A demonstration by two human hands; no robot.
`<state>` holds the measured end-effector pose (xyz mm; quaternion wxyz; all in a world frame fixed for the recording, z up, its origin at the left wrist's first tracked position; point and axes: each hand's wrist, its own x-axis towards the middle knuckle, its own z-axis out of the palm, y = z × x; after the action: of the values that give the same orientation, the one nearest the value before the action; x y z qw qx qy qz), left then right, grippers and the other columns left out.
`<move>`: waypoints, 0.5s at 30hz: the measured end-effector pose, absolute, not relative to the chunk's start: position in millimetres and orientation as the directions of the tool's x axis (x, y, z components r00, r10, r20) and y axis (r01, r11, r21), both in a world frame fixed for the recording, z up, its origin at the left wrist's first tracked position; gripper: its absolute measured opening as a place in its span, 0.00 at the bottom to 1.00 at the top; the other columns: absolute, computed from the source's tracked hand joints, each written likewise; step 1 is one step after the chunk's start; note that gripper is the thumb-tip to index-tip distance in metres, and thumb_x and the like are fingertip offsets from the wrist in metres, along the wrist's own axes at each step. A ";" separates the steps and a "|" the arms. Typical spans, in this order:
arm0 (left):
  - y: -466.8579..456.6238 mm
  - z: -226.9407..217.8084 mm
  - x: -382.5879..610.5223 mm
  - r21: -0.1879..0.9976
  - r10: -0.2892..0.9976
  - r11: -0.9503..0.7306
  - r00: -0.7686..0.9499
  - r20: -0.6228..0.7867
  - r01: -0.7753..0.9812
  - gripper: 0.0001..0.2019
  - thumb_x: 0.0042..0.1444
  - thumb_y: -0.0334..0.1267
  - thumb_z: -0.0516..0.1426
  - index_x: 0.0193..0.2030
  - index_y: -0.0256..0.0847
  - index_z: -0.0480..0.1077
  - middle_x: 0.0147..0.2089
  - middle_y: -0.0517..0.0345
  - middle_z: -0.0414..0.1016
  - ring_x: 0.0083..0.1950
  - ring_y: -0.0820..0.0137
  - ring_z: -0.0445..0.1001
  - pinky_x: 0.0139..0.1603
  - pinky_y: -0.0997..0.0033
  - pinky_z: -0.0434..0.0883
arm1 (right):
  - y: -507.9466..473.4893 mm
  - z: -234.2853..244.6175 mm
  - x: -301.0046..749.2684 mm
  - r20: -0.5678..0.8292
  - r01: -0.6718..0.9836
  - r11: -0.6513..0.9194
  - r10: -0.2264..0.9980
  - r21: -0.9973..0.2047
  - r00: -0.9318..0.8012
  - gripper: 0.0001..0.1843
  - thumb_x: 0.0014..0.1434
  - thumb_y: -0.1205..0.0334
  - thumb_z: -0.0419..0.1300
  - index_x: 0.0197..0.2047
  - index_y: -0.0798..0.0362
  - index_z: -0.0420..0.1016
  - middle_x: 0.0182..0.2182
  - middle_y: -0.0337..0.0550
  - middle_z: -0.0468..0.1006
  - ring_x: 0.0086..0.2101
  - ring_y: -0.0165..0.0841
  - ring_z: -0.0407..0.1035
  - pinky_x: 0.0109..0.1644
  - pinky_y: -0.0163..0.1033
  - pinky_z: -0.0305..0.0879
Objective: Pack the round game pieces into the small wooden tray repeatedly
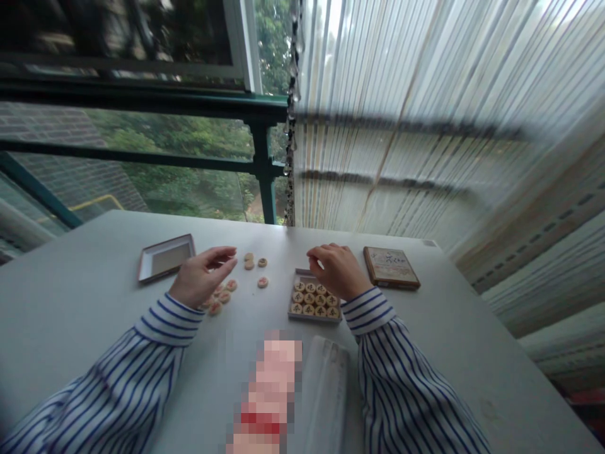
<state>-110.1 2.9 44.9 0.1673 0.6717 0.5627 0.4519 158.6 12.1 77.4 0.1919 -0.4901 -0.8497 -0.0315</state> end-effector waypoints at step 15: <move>19.6 19.5 -178.2 0.480 0.897 -0.200 -0.038 0.440 0.854 0.14 0.48 0.39 0.52 0.41 0.39 0.70 0.40 0.52 0.74 0.40 0.66 0.72 0.43 0.67 0.68 | 22.7 79.3 104.6 0.183 0.788 0.616 0.776 -0.013 -0.604 0.13 0.57 0.64 0.48 0.40 0.52 0.73 0.34 0.45 0.76 0.37 0.31 0.66 0.42 0.37 0.56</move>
<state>-178.2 19.6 19.5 0.0309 0.6929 0.6319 0.3460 104.6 22.7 79.3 0.0854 -0.4369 -0.8948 -0.0346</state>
